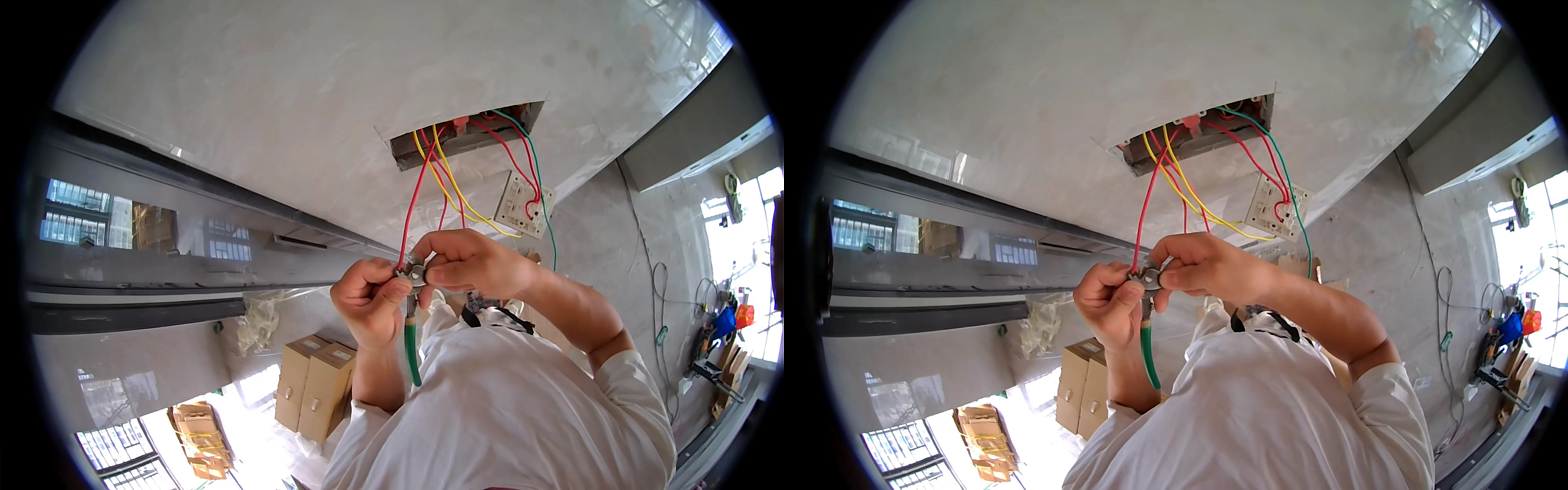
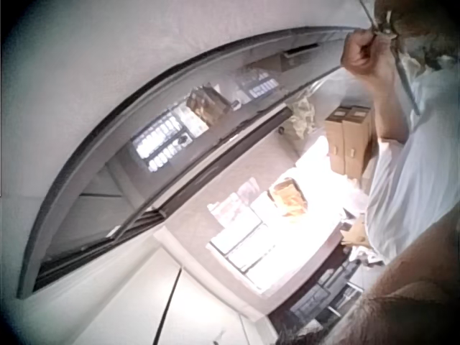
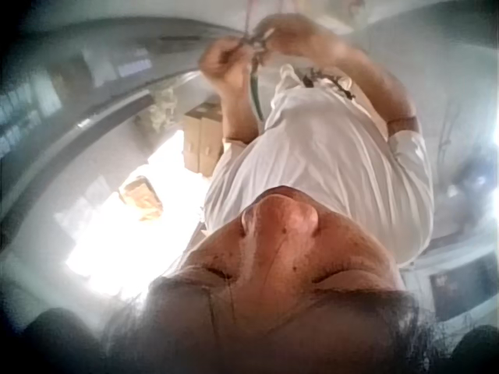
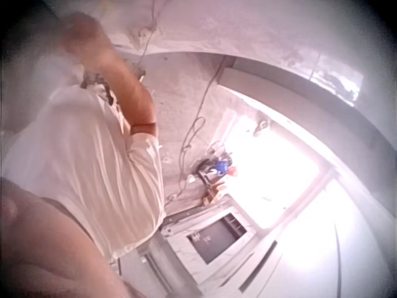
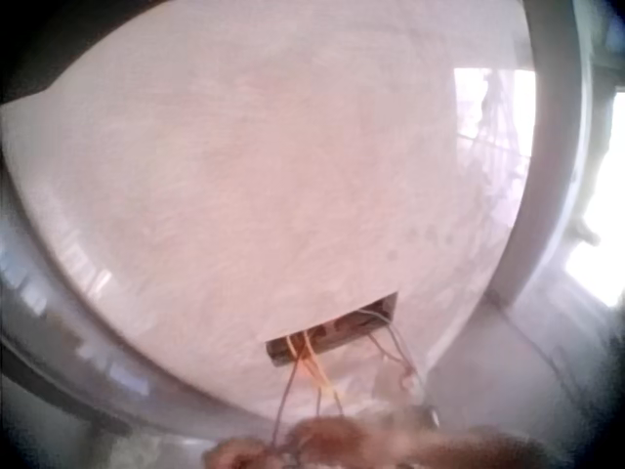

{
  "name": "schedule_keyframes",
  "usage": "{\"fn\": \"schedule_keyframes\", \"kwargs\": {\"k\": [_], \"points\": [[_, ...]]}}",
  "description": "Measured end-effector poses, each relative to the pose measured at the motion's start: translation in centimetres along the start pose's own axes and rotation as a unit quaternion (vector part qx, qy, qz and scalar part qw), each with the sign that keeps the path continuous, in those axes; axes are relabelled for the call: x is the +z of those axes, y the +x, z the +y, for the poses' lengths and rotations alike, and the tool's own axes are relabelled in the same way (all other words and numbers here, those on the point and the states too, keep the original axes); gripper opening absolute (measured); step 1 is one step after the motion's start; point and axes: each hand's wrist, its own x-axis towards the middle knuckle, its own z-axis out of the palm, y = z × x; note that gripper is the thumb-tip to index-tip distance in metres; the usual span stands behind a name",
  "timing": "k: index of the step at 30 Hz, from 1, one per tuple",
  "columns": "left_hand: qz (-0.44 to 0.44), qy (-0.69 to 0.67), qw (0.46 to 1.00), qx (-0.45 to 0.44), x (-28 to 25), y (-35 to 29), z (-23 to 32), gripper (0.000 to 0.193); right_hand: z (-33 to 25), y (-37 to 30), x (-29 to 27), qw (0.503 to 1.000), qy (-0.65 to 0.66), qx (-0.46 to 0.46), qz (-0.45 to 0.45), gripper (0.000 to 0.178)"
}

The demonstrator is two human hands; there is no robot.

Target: The person installs a wall electrical outlet by stripping and connecting multiple colored wires to the terminal screws. They use a cordless drill to tighten the screws and pliers to strip wire insulation, then tuck the wires into the wall cavity.

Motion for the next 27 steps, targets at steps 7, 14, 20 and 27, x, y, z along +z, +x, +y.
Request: {"fn": "schedule_keyframes", "kwargs": {"k": [7, 14, 20, 27], "points": [[0.047, 0.017, 0.999, 0.003, 0.6, -0.2, 0.1, 0.024, -0.3, 0.3, 0.3, 0.997, -0.056, -0.047, 0.019, 0.027], [0.054, 0.011, 0.998, 0.021, 0.7, 0.3, -0.5, 0.026, -1.2, 1.1, -1.0, 0.999, 0.02, 0.044, -0.02, 0.027], [0.069, 0.002, 0.997, 0.039, 0.7, 0.4, -1.0, 0.026, -0.5, 1.6, -1.2, 0.998, 0.054, 0.031, -0.025, 0.029], [0.108, 0.136, 0.983, 0.063, 1.7, -0.6, -0.5, 0.016, -0.1, 0.4, 0.5, 0.977, -0.145, -0.128, 0.092, 0.027]]}}
